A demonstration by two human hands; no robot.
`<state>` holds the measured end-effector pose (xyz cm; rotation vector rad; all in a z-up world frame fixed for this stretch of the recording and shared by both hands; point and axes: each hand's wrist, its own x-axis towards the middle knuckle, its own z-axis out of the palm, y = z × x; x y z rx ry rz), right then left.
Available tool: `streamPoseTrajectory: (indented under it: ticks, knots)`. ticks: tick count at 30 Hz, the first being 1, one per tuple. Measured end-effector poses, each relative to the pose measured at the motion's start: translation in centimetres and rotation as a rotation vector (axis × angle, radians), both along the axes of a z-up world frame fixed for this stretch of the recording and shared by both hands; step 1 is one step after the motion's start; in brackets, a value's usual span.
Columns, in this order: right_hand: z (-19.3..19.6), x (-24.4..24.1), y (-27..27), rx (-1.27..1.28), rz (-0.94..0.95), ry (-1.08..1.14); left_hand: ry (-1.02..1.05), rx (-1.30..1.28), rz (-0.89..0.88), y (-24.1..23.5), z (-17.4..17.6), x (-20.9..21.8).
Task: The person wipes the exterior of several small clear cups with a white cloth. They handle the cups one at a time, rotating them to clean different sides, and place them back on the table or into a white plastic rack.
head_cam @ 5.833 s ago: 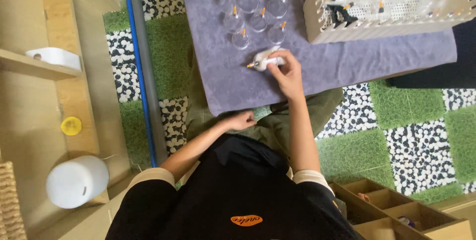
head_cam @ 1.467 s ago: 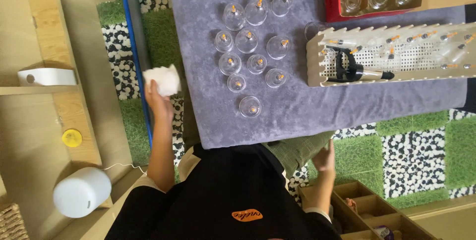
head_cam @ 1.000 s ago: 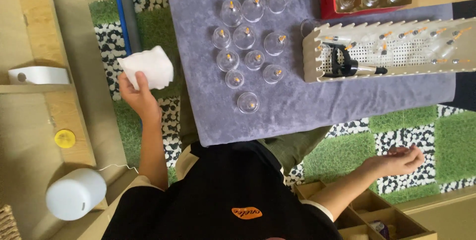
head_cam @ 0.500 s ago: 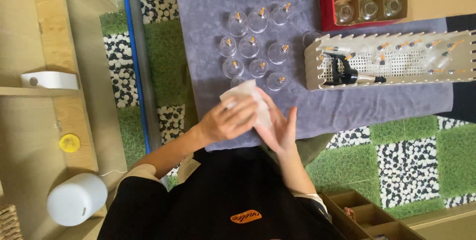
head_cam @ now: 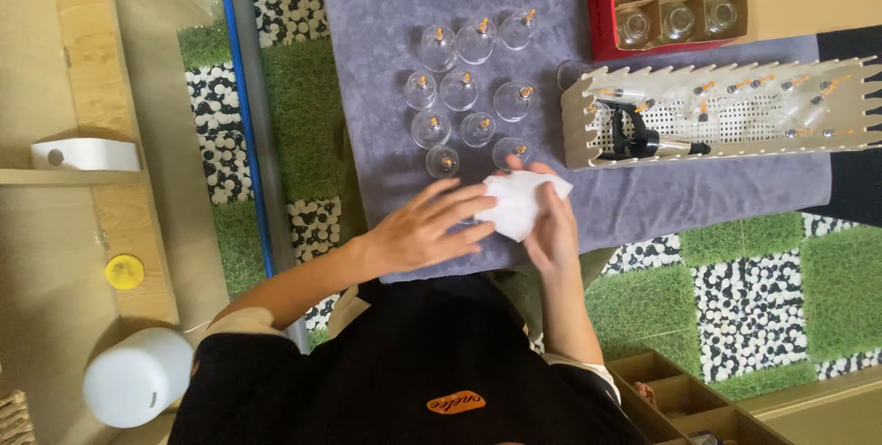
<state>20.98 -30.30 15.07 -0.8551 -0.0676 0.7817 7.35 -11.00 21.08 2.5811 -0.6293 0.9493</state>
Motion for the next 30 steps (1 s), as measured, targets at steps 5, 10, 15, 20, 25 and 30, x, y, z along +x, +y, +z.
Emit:
streamPoseTrajectory:
  ticks: [5, 10, 15, 20, 25, 30]
  knots:
    - [-4.6, 3.9, -4.8, 0.135, 0.038, 0.067, 0.947, -0.904, -0.777, 0.9, 6.0, -4.6]
    - [-7.6, 5.1, -6.2, 0.215, 0.138, 0.041, 1.102, -0.958, -1.033, -3.2, 3.4, -7.0]
    - [-8.9, 5.3, -7.0, 0.315, 0.244, 0.016, 1.096, -1.154, -0.983, -4.6, 2.5, -7.3]
    - [-8.3, 5.3, -6.8, 0.281, 0.355, -0.031, 0.326, -1.098, -0.571, -1.9, 4.8, -2.1]
    - [-8.6, 5.1, -6.9, 0.205, 0.337, -0.012, 0.458, -1.031, -0.725, -5.9, 4.2, -3.1]
    - [-8.5, 5.2, -6.9, 0.191, 0.369, 0.003, 0.845, -0.669, -1.003, -4.6, 3.2, -4.1]
